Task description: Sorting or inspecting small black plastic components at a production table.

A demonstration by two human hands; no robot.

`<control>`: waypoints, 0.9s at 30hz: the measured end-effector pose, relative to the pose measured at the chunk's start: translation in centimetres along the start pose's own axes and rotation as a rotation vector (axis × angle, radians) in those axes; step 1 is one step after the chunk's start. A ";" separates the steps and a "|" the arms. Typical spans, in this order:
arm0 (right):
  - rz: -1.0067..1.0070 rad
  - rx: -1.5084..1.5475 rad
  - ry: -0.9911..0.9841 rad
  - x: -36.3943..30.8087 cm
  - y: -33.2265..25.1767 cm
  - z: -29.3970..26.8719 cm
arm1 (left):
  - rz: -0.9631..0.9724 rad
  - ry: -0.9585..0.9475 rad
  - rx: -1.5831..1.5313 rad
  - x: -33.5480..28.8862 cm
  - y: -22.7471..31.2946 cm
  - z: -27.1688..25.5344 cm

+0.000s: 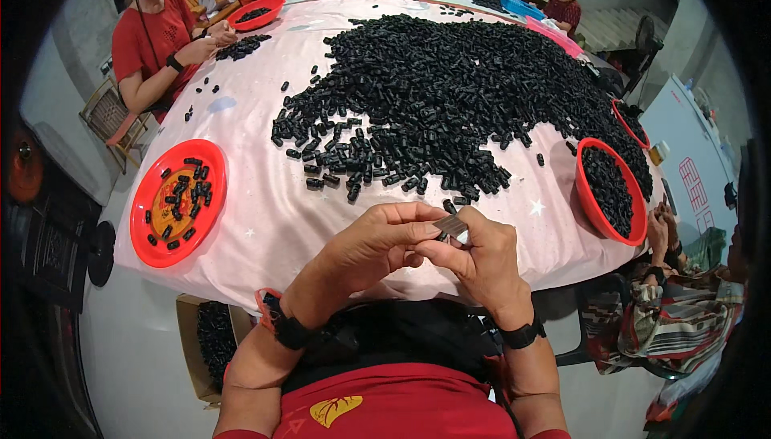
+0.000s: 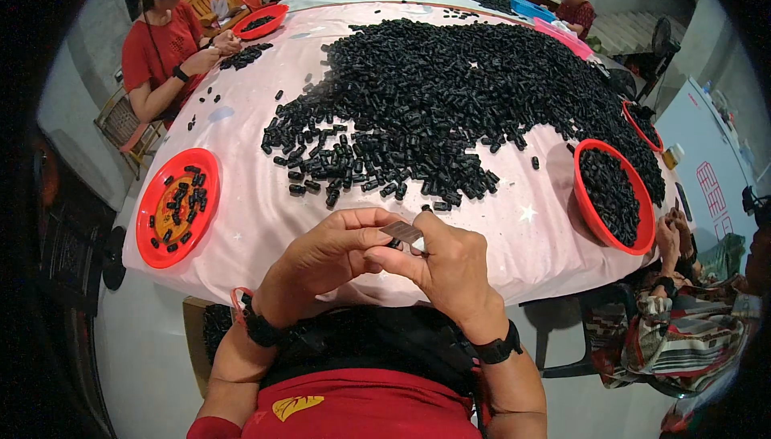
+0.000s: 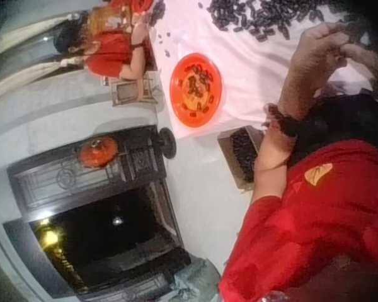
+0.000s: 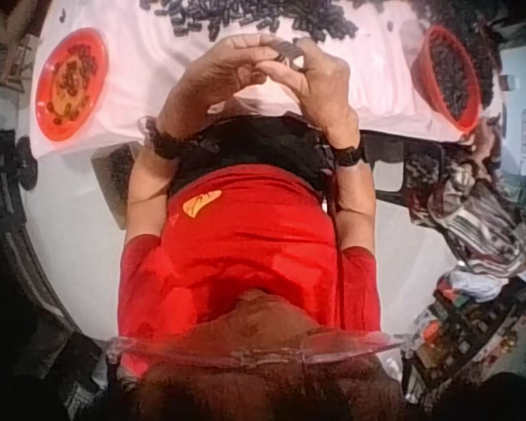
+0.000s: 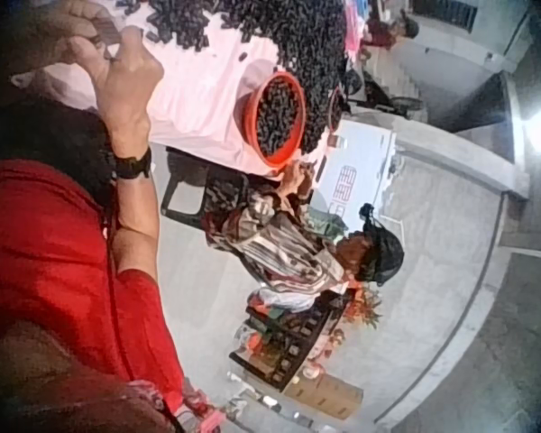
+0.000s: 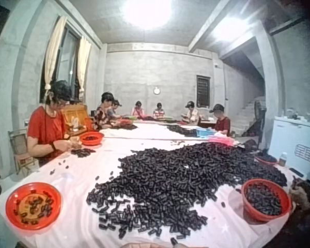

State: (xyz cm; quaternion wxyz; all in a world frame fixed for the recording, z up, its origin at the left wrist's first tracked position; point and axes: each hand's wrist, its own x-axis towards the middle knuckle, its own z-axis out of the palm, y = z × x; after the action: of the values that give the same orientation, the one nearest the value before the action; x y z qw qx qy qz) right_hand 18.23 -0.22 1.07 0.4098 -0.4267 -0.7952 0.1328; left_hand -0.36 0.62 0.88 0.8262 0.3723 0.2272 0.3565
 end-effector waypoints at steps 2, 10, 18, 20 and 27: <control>-0.015 -0.002 0.015 0.0 0.0 0.1 | -0.002 0.005 0.001 0.0 -0.1 0.0; -0.052 -0.055 0.008 -0.1 0.4 0.1 | 0.004 0.002 -0.012 -0.1 -0.2 0.0; -0.062 -0.058 0.001 -0.1 0.6 0.2 | 0.019 0.007 0.004 0.0 -0.5 -0.2; -0.087 -0.066 0.001 0.1 0.2 0.3 | 0.024 0.002 -0.011 0.1 -0.6 -0.5; 0.000 0.063 0.030 -0.2 0.2 0.1 | 0.014 0.007 -0.020 -0.1 -0.1 0.4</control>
State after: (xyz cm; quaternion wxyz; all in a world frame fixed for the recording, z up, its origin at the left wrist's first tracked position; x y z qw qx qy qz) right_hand 18.32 -0.26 0.84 0.4349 -0.4155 -0.7844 0.1511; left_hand -0.14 0.31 1.12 0.8267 0.3642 0.2239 0.3659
